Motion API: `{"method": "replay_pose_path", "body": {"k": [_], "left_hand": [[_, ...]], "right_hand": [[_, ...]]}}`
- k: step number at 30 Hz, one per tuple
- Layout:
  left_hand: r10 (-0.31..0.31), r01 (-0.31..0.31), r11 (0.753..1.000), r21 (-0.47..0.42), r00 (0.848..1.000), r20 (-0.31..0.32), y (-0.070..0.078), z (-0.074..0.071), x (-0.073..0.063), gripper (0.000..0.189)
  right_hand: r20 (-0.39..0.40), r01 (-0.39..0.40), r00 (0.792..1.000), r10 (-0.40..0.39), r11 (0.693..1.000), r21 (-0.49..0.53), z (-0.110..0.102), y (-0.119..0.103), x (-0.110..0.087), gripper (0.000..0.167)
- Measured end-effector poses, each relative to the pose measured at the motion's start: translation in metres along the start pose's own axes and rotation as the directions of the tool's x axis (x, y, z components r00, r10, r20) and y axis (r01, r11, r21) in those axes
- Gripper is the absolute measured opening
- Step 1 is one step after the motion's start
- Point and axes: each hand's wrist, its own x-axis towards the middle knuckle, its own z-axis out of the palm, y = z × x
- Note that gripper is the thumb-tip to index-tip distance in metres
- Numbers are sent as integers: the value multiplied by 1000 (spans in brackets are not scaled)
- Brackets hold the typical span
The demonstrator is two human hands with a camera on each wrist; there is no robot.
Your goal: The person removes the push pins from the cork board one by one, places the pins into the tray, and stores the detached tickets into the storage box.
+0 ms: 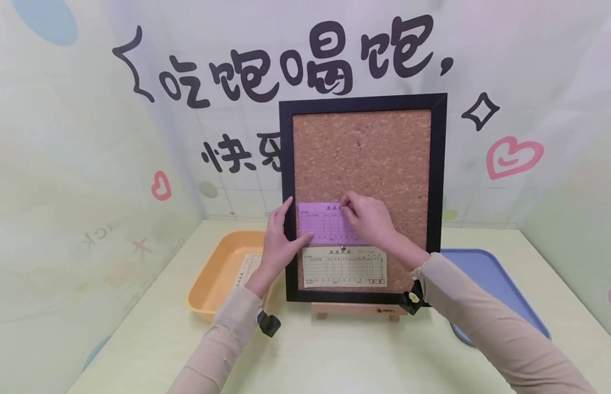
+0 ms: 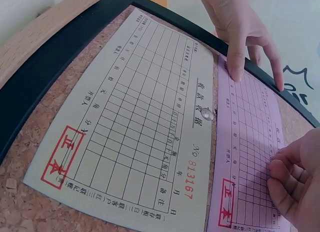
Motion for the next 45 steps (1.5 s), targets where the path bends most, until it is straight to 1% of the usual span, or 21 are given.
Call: {"method": "replay_pose_path", "body": {"k": [5,8,10,17,22,26,28,32,37,40,43,45], "left_hand": [[-14,14,1000,0,1000,5,0,1,0,85],[-19,19,1000,0,1000,10,0,1,0,85],[-18,18,1000,-1,1000,11,-1,2,0,85],[-19,20,1000,-7,1000,6,-1,1,0,86],[-18,19,1000,-4,1000,13,0,-1,0,83],[-11,11,1000,-8,1000,25,-1,-4,2,77],[5,-5,1000,3,999,37,-2,-6,3,75],[47,-50,997,58,997,64,-4,-10,4,75],[104,-114,981,157,992,75,0,-18,7,81],[148,-158,967,200,987,67,3,-24,13,79],[188,-196,956,220,980,57,8,-32,23,69],[205,-214,949,230,977,66,12,-36,29,62]], "right_hand": [[39,-48,998,45,997,62,-4,1,0,7],[58,-51,997,45,994,101,-5,3,0,6],[63,-40,998,33,992,123,-6,5,-2,5],[62,61,995,-72,984,166,1,12,-12,4],[74,59,994,-75,978,199,5,16,-21,4],[75,68,994,-84,978,196,4,19,-26,4],[78,74,993,-90,979,188,3,21,-29,4],[95,69,992,-88,980,188,1,24,-33,4],[126,47,989,-75,977,207,1,27,-36,4],[127,49,989,-77,977,206,1,28,-36,4],[116,55,990,-79,978,203,2,29,-36,4],[108,57,991,-80,978,198,3,29,-36,4]]}}
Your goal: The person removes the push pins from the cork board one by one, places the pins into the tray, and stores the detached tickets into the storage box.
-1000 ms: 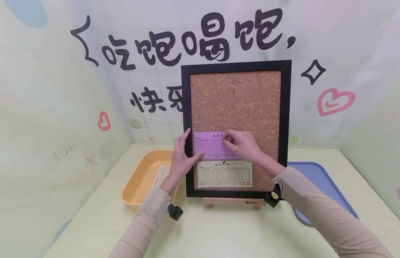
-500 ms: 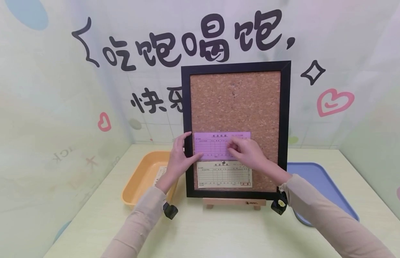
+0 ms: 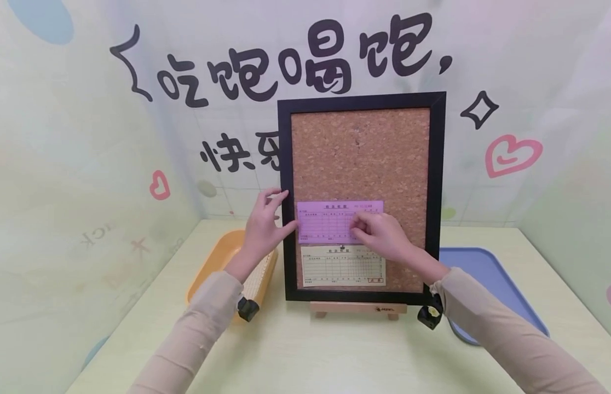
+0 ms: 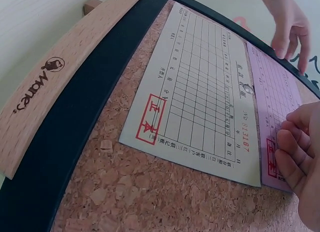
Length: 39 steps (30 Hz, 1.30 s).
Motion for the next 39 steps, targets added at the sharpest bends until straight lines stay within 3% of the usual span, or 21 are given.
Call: {"method": "replay_pose_path", "body": {"k": [5,10,14,33,39], "left_hand": [[59,-61,997,48,997,53,3,-7,12,55],[145,-155,985,81,983,113,7,-6,22,46],[180,-191,978,84,976,121,10,-5,26,42],[78,-105,987,124,976,205,14,2,28,33],[114,-139,985,107,971,209,15,3,29,21]], "right_hand": [[-9,8,1000,-8,1000,-4,0,0,0,4],[-7,13,1000,-13,1000,1,0,0,-1,4],[-3,9,1000,-9,1000,-3,-1,-1,-2,4],[-2,10,1000,-10,1000,-21,0,-2,-2,4],[-17,1,1000,-2,1000,-30,0,-2,-1,4]]}}
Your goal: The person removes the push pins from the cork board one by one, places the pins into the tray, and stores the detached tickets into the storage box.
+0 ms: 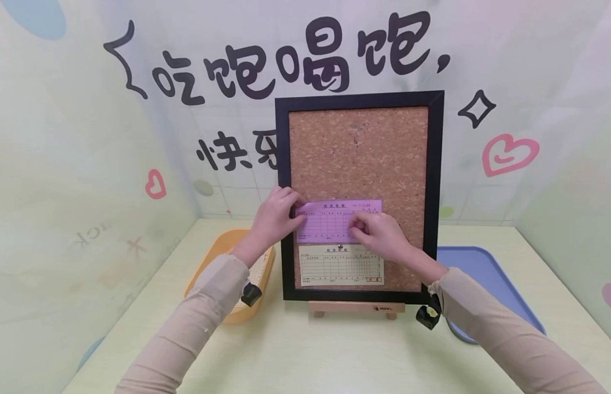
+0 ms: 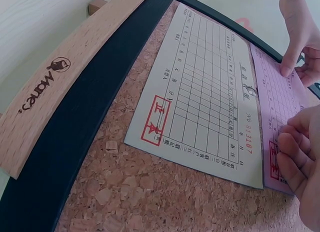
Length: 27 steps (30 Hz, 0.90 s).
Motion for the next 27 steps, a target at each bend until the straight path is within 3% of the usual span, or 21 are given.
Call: {"method": "replay_pose_path", "body": {"k": [5,15,24,27], "left_hand": [[36,-36,999,-11,999,0,0,-2,0,19],[44,-42,997,-65,999,24,2,-3,2,11],[-37,46,995,-93,994,98,4,-4,1,11],[-40,50,993,-108,995,91,3,-5,1,11]], "right_hand": [[-44,-9,999,8,1000,-12,1,-2,2,4],[-85,-8,996,11,999,36,3,2,2,8],[-88,11,996,-4,998,69,2,5,1,8],[-88,17,996,-12,998,58,3,5,2,8]]}}
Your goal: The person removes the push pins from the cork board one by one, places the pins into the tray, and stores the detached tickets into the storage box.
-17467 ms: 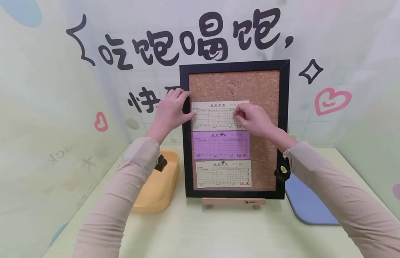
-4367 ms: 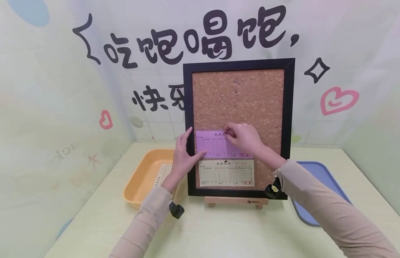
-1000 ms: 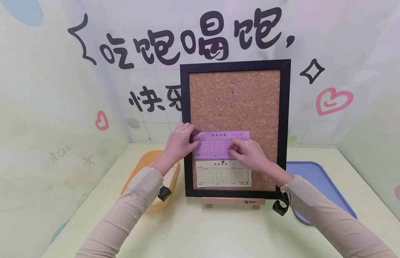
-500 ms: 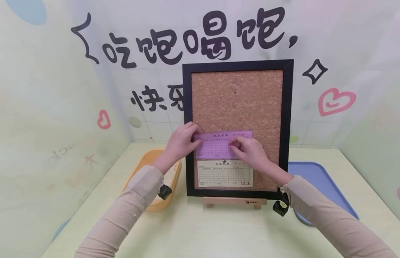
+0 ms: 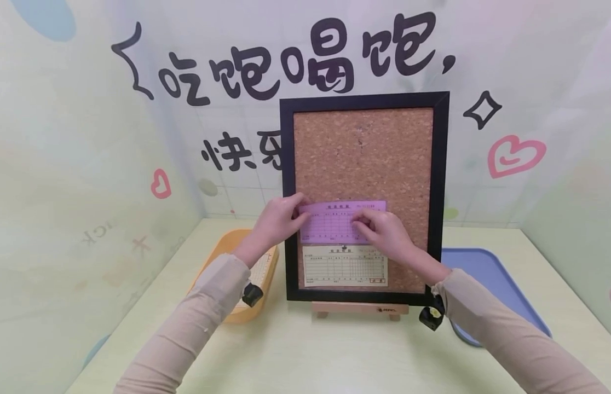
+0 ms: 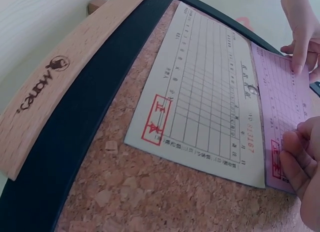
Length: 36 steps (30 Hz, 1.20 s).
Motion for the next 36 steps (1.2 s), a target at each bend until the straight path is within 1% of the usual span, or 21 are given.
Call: {"method": "replay_pose_path", "body": {"k": [4,7,11,15,18,22,25,29,33,36], "left_hand": [[8,-8,1000,-17,1000,-20,0,2,2,8],[11,-11,1000,-8,1000,-22,1,2,3,7],[0,0,1000,-19,1000,-20,2,0,2,5],[-29,28,997,-65,1000,-7,4,-3,1,4],[-38,37,995,-95,999,-6,5,-4,1,3],[-45,42,991,-128,999,-22,4,-6,0,4],[-53,45,988,-148,998,-45,2,-11,-2,4],[-70,55,984,-171,994,-81,-1,-19,-7,4],[-92,72,979,-191,991,-97,-6,-24,-15,4],[-123,101,976,-191,987,-105,-11,-28,-23,4]], "right_hand": [[5,11,1000,-11,1000,-25,0,-2,1,7],[21,-2,1000,3,1000,-24,-2,-4,1,6],[52,-38,998,37,999,16,-4,-5,-2,5],[83,-54,995,49,997,63,-5,-4,-6,6],[100,-68,993,60,994,84,-5,-4,-9,6],[105,-91,991,80,990,111,-7,-3,-15,7],[96,-93,992,82,988,123,-10,-2,-20,7],[79,-65,995,56,992,105,-16,0,-28,8],[62,-29,998,26,999,39,-25,6,-37,8],[49,-23,999,24,1000,-15,-33,14,-45,10]]}}
